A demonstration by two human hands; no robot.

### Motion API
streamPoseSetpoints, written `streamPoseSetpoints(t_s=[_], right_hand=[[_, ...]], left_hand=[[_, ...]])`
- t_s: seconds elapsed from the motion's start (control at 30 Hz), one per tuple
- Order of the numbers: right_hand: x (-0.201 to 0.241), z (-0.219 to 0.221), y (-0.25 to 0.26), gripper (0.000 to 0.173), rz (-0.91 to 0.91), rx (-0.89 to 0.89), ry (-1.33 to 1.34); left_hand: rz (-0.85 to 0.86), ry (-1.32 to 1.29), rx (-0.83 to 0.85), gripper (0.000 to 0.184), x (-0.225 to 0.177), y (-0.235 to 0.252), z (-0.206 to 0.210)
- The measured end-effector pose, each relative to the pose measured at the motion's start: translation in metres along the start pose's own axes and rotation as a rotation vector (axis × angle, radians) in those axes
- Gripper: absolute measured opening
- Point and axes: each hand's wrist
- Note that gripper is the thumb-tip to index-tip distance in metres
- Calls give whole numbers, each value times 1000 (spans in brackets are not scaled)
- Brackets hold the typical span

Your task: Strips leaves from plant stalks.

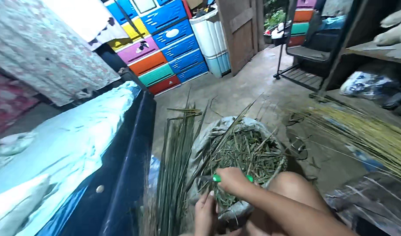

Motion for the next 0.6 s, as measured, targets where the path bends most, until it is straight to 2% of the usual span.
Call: streamPoseSetpoints(t_s=[0.13, 0.27, 0.33, 0.4, 0.5, 0.6], right_hand=[[-9, -5, 7, 33, 102, -83, 20], [-45, -31, 31, 35, 286, -219, 98], [-49, -37, 33, 34, 267, -226, 171], [-42, -29, 27, 39, 165, -156, 337], [-26, -4, 20, 44, 19, 41, 536], [-19, 10, 26, 30, 51, 73, 641]], left_hand=[[2, -46, 45, 34, 0, -1, 2], [-14, -48, 86, 38, 0, -5, -1], [-11, -44, 71, 37, 2, -1, -3], [-22, -32, 51, 37, 4, 4, -3], [-24, 20, 34, 35, 5, 8, 0], [-7, 139, 72, 39, 3, 7, 1]])
Point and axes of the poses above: each hand's wrist, its own y-axis towards the middle knuckle, its own z-axis out of the palm, x = y × z, and after that the axes turned 11 degrees about -x, right-handed
